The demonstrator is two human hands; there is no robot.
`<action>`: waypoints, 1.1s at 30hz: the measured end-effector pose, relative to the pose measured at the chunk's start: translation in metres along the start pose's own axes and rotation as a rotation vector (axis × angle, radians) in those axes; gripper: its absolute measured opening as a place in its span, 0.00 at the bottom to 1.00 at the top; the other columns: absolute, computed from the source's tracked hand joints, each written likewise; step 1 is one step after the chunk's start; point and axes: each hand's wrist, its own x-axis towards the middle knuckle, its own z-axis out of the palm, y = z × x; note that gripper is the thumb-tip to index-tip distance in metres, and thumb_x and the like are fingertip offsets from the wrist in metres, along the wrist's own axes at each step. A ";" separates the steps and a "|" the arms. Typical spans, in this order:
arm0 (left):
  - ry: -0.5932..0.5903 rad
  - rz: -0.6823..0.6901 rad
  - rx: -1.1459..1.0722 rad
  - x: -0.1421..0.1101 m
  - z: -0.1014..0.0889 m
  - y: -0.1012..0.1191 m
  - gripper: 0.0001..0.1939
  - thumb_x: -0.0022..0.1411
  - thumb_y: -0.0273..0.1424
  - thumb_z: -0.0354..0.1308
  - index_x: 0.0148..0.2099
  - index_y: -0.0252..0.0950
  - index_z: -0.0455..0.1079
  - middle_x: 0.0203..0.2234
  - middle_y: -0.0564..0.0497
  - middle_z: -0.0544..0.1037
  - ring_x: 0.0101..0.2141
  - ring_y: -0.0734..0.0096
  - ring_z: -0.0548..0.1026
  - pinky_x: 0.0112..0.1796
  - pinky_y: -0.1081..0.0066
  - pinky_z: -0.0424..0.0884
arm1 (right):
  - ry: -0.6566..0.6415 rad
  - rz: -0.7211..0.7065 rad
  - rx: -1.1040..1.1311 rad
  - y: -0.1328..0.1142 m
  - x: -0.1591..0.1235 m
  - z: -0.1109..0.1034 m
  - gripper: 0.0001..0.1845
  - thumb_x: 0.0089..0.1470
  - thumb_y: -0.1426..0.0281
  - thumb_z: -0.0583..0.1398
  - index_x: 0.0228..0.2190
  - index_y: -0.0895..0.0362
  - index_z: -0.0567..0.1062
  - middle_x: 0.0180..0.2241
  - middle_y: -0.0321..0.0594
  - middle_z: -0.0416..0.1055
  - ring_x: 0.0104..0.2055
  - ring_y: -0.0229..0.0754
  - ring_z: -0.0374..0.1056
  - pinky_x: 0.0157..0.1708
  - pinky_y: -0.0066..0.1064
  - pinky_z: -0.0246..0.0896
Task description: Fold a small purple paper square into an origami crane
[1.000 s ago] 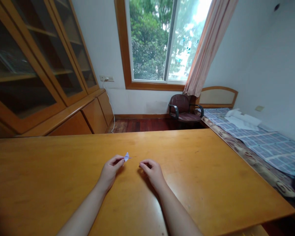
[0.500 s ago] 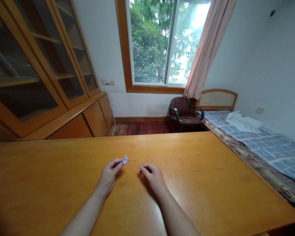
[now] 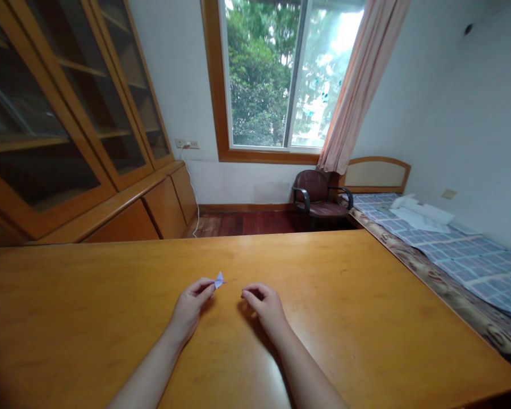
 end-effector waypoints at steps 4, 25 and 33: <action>-0.026 0.001 0.002 0.000 0.001 0.001 0.12 0.53 0.40 0.66 0.32 0.35 0.77 0.26 0.52 0.75 0.30 0.71 0.70 0.34 0.73 0.66 | 0.001 -0.105 -0.114 -0.012 0.003 0.003 0.13 0.52 0.59 0.64 0.31 0.57 0.81 0.31 0.44 0.79 0.35 0.45 0.73 0.38 0.34 0.67; -0.154 -0.001 0.057 -0.005 0.006 0.013 0.09 0.53 0.37 0.65 0.30 0.35 0.77 0.28 0.50 0.77 0.33 0.66 0.73 0.38 0.70 0.68 | -0.096 -0.156 -0.190 -0.024 0.021 0.008 0.12 0.54 0.61 0.64 0.31 0.57 0.82 0.30 0.42 0.79 0.30 0.41 0.71 0.32 0.31 0.66; -0.206 0.004 0.072 -0.005 0.003 0.008 0.08 0.54 0.35 0.65 0.30 0.36 0.77 0.29 0.50 0.77 0.34 0.66 0.74 0.39 0.71 0.67 | -0.167 -0.241 -0.288 -0.028 0.022 0.004 0.09 0.54 0.64 0.64 0.32 0.56 0.82 0.29 0.41 0.78 0.29 0.41 0.71 0.31 0.30 0.64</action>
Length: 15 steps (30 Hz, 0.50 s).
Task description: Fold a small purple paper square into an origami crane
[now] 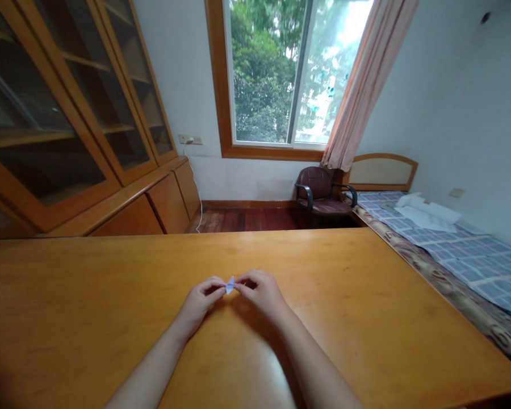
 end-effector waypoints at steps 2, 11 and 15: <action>-0.014 0.006 0.002 0.000 0.000 0.000 0.08 0.54 0.35 0.65 0.31 0.36 0.78 0.29 0.50 0.77 0.34 0.66 0.74 0.39 0.71 0.67 | -0.019 -0.035 -0.048 0.000 0.000 -0.001 0.08 0.55 0.66 0.64 0.32 0.56 0.82 0.29 0.40 0.78 0.30 0.40 0.71 0.32 0.29 0.64; -0.026 -0.005 0.018 0.000 0.001 0.000 0.07 0.56 0.35 0.64 0.32 0.36 0.78 0.30 0.51 0.77 0.35 0.66 0.73 0.40 0.71 0.67 | -0.078 -0.103 -0.164 -0.001 0.001 -0.003 0.06 0.54 0.73 0.63 0.31 0.56 0.82 0.29 0.39 0.78 0.29 0.38 0.70 0.32 0.27 0.65; -0.011 -0.015 0.002 0.001 0.001 0.000 0.07 0.55 0.35 0.64 0.32 0.36 0.77 0.29 0.51 0.77 0.35 0.66 0.73 0.40 0.70 0.67 | -0.044 -0.080 -0.157 -0.001 0.001 -0.001 0.06 0.53 0.75 0.63 0.29 0.57 0.81 0.27 0.39 0.77 0.28 0.38 0.70 0.30 0.27 0.64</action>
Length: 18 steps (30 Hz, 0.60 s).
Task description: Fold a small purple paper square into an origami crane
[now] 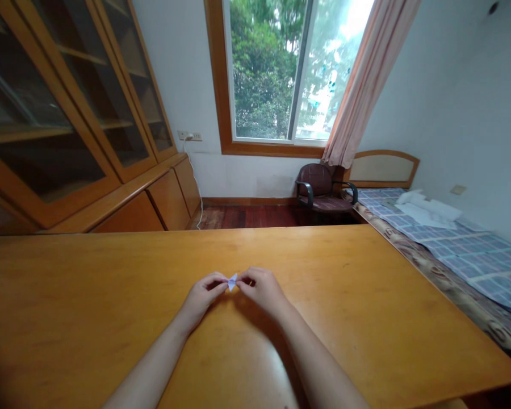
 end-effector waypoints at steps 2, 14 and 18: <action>0.002 -0.008 -0.008 0.000 0.000 0.001 0.07 0.55 0.35 0.64 0.32 0.35 0.77 0.29 0.51 0.77 0.35 0.66 0.73 0.40 0.70 0.67 | 0.014 0.003 0.005 0.000 0.000 0.002 0.05 0.52 0.75 0.63 0.28 0.57 0.81 0.27 0.39 0.77 0.28 0.38 0.70 0.30 0.27 0.64; 0.026 -0.030 -0.025 0.002 0.001 -0.009 0.11 0.55 0.38 0.65 0.35 0.35 0.77 0.32 0.49 0.79 0.37 0.63 0.74 0.42 0.69 0.67 | 0.142 -0.032 -0.009 0.003 -0.003 0.005 0.06 0.52 0.75 0.61 0.29 0.57 0.80 0.27 0.38 0.76 0.27 0.37 0.69 0.27 0.26 0.63; 0.040 -0.038 -0.013 0.003 0.002 -0.010 0.11 0.54 0.38 0.66 0.34 0.35 0.78 0.32 0.49 0.79 0.37 0.63 0.74 0.42 0.69 0.67 | 0.195 -0.034 -0.022 0.004 -0.006 0.006 0.07 0.53 0.74 0.60 0.29 0.57 0.79 0.26 0.39 0.75 0.27 0.37 0.68 0.27 0.26 0.62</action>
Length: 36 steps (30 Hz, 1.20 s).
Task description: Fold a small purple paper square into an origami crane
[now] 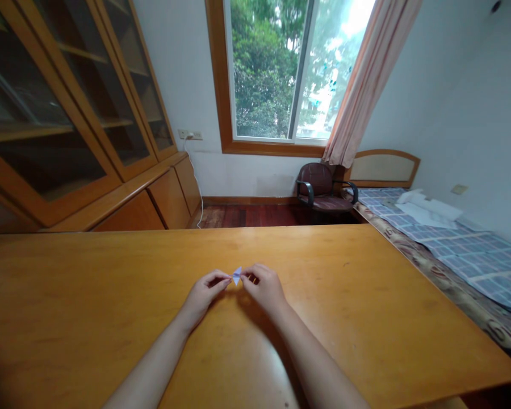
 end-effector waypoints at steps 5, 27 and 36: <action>-0.003 0.009 0.015 0.000 0.000 0.004 0.11 0.55 0.39 0.65 0.34 0.35 0.78 0.31 0.49 0.79 0.36 0.64 0.74 0.40 0.70 0.67 | -0.002 0.000 0.026 -0.002 -0.003 0.004 0.07 0.53 0.74 0.60 0.29 0.56 0.79 0.27 0.39 0.75 0.26 0.37 0.68 0.27 0.26 0.62; -0.034 0.051 -0.022 -0.005 0.000 0.010 0.08 0.56 0.36 0.64 0.34 0.35 0.77 0.29 0.51 0.75 0.34 0.66 0.72 0.38 0.71 0.66 | 0.037 -0.027 0.040 -0.006 -0.011 0.016 0.07 0.56 0.72 0.60 0.30 0.56 0.79 0.27 0.39 0.75 0.26 0.37 0.67 0.29 0.27 0.62; 0.009 0.070 -0.033 -0.005 0.001 0.013 0.08 0.54 0.35 0.64 0.32 0.35 0.76 0.28 0.52 0.75 0.33 0.67 0.72 0.37 0.72 0.66 | 0.041 -0.061 0.027 -0.006 -0.013 0.015 0.07 0.56 0.72 0.59 0.31 0.56 0.79 0.27 0.38 0.74 0.26 0.37 0.66 0.29 0.27 0.62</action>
